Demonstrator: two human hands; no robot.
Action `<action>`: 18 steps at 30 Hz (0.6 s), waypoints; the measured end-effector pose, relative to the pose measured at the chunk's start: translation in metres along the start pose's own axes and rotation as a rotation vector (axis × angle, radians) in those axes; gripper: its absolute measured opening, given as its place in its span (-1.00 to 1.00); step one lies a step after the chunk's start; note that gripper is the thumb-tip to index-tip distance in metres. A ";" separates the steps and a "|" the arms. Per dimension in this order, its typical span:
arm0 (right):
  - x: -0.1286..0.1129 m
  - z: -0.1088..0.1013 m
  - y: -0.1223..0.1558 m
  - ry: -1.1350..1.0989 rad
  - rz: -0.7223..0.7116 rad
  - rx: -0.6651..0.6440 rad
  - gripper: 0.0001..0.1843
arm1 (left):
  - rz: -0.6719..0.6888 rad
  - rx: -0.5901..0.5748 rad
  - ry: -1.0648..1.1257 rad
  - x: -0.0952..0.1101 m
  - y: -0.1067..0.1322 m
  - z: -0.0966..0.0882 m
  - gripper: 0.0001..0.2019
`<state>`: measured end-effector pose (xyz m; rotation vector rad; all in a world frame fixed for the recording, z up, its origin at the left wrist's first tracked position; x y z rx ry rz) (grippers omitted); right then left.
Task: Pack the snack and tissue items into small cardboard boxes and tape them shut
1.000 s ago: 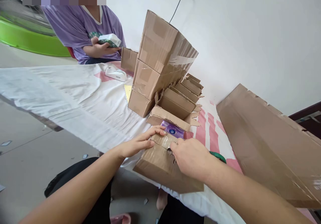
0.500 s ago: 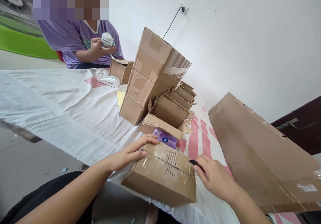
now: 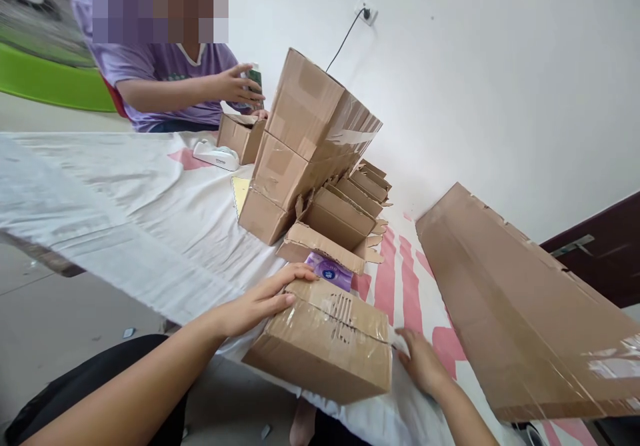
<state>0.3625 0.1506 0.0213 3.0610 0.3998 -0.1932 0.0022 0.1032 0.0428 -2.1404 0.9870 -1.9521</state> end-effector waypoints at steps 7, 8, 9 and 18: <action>-0.140 -0.082 -0.012 -0.275 -0.284 0.188 -0.72 | 0.001 -0.002 -0.007 -0.001 -0.002 0.001 -0.63; -0.164 -0.079 -0.011 -0.299 -0.323 0.124 -0.73 | 0.002 -0.002 -0.011 -0.002 -0.002 0.001 -0.63; -0.183 -0.074 -0.012 -0.312 -0.338 0.065 -0.75 | 0.002 0.000 -0.014 -0.002 -0.001 0.001 -0.63; -0.230 -0.040 -0.036 -0.265 -0.229 -0.152 -0.89 | -0.008 0.000 -0.025 -0.002 0.003 0.001 -0.62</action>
Point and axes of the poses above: each hand's wrist, its own y-axis away from the middle knuckle, its own z-axis out of the palm, x = y × z, the point moved 9 cm from there along -y, towards the middle knuckle, and after that the axes turned 3 degrees about -x, right-handed, at the moved point
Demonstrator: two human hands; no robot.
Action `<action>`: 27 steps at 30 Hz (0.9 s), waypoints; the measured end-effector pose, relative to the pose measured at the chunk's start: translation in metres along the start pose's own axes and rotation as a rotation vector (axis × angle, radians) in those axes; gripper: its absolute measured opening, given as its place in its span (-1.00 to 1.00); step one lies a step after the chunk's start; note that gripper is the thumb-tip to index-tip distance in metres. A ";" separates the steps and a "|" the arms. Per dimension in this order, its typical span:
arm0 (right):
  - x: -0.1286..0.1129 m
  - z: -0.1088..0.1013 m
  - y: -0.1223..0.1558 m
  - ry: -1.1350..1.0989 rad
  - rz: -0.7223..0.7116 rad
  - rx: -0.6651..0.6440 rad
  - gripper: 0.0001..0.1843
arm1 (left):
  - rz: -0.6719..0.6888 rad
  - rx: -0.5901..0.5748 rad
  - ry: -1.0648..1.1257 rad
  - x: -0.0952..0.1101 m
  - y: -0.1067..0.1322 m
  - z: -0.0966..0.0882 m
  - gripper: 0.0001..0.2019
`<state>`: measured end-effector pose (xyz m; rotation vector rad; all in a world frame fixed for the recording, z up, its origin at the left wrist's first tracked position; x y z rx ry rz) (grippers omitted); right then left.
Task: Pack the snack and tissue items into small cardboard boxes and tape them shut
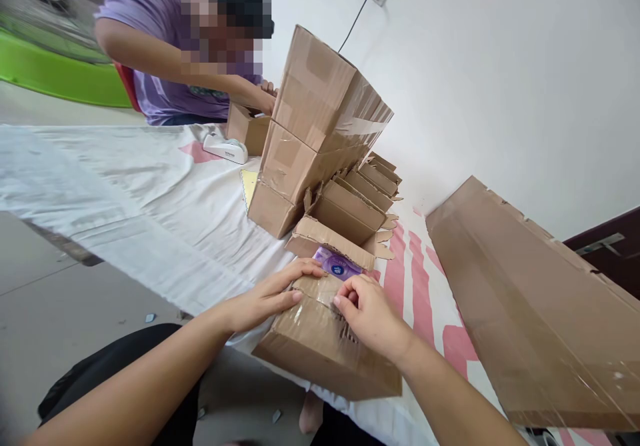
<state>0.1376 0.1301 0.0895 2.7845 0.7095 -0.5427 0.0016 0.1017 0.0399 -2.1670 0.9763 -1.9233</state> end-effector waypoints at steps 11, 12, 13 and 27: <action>-0.020 -0.007 0.017 0.059 -0.134 0.078 -0.84 | 0.010 0.010 0.005 0.000 0.000 -0.001 -0.63; -0.020 -0.010 0.022 0.030 -0.146 0.089 -0.82 | 0.013 0.009 0.007 0.000 0.000 -0.001 -0.63; -0.019 -0.013 0.028 0.000 -0.153 0.102 -0.80 | 0.013 0.006 0.007 0.001 0.000 -0.001 -0.63; 0.215 -0.038 0.181 -0.125 0.427 0.522 -0.62 | -0.025 0.005 -0.029 -0.010 0.000 -0.001 -0.61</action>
Point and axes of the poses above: each hand's wrist, its own y-axis away from the middle knuckle, its own z-axis out of the palm, x = y × z, the point moved 9 cm from there along -y, towards the middle knuckle, and after that the axes turned 3 degrees about -x, right-handed, at the moved point
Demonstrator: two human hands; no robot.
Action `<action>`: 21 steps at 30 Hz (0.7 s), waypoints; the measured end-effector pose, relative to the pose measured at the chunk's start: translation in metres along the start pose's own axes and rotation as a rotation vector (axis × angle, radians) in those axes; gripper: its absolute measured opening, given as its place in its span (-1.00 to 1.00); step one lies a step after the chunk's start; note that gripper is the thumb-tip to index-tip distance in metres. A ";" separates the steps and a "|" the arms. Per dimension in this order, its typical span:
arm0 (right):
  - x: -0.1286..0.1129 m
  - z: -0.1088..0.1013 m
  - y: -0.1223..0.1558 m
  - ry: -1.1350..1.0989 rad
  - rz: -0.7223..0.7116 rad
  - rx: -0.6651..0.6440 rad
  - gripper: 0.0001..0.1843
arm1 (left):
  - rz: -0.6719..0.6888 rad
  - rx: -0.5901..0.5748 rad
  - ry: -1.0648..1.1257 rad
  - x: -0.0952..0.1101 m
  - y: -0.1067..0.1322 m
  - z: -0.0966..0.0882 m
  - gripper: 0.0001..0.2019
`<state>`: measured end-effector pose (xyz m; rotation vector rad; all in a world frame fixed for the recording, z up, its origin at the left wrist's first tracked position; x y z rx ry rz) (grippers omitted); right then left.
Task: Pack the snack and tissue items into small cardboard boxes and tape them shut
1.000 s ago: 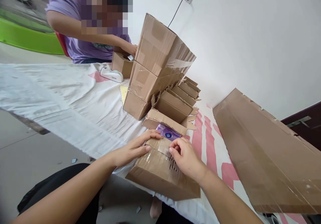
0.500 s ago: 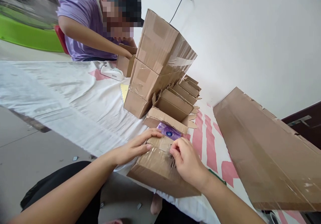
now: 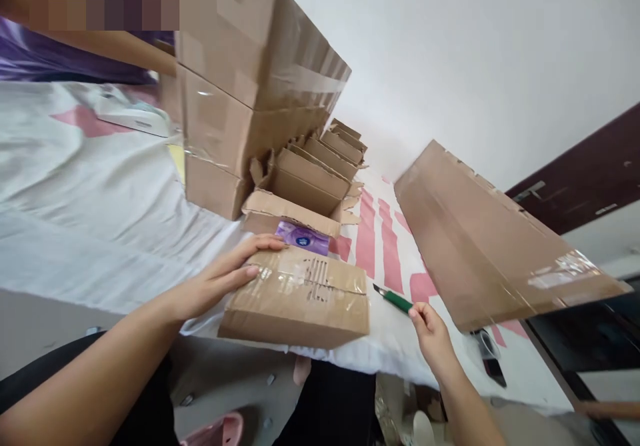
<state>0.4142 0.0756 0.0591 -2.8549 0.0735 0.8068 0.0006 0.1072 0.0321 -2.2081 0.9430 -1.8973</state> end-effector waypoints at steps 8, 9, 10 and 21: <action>0.108 0.027 0.045 0.098 0.260 -0.070 -0.68 | -0.067 0.024 0.003 -0.003 -0.002 0.000 -0.62; 0.112 0.029 0.046 0.106 0.264 -0.068 -0.69 | -0.070 0.030 0.008 -0.003 -0.002 0.000 -0.62; 0.112 0.029 0.045 0.113 0.259 -0.061 -0.69 | -0.074 0.034 0.009 -0.004 -0.002 0.000 -0.62; -0.114 0.018 -0.006 -0.044 -0.322 -0.020 -0.74 | -0.044 0.027 -0.004 -0.007 -0.004 0.000 -0.59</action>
Point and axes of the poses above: each hand's wrist, its own y-axis away from the middle knuckle, its own z-axis out of the palm, x = y × z, the point moved 9 cm from there along -y, towards the middle knuckle, and after that the axes turned 3 degrees about -x, right-handed, at the moved point
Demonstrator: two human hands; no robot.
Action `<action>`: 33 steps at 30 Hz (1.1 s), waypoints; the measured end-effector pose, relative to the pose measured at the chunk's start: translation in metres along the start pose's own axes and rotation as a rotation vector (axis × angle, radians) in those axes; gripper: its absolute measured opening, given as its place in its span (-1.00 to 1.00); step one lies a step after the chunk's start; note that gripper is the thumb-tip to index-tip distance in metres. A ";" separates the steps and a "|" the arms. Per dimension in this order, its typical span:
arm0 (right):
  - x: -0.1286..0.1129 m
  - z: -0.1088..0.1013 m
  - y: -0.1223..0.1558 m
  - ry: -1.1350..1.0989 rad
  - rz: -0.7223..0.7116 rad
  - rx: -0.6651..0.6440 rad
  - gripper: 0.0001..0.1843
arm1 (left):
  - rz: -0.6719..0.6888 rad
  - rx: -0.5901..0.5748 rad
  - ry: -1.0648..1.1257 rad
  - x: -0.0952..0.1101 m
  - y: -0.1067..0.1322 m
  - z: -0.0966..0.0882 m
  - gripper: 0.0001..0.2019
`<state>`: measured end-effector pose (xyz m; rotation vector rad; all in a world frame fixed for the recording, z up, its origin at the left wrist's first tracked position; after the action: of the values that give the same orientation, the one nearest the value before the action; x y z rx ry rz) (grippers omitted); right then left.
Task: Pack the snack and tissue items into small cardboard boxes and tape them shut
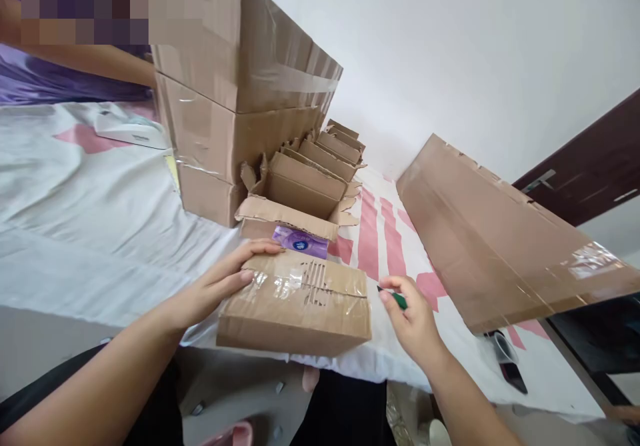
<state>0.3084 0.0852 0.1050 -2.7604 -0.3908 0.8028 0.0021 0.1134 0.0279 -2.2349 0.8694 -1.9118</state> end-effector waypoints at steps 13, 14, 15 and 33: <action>-0.129 0.094 -0.063 -0.047 -0.285 -0.344 -0.88 | 0.085 -0.052 0.010 0.010 0.000 0.002 -0.61; -0.131 0.093 -0.062 -0.066 -0.318 -0.341 -0.85 | 0.090 -0.055 0.011 0.011 0.000 0.002 -0.61; -0.133 0.091 -0.059 -0.085 -0.352 -0.345 -0.84 | 0.091 -0.058 0.013 0.011 0.000 0.002 -0.61; 0.120 -0.007 0.072 -0.154 0.404 0.073 -0.65 | 0.082 -0.048 0.014 0.004 0.003 0.003 -0.60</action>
<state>0.4233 0.0554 0.0307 -2.7520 0.1781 1.1006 0.0040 0.1087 0.0295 -2.1778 1.0035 -1.8929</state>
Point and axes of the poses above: each hand's wrist, its own y-axis away from the middle knuckle, its own z-axis out of the palm, x = y × z, the point moved 9 cm from there along -y, towards the middle knuckle, and after that the axes turned 3 degrees about -x, right-handed, at the moved point
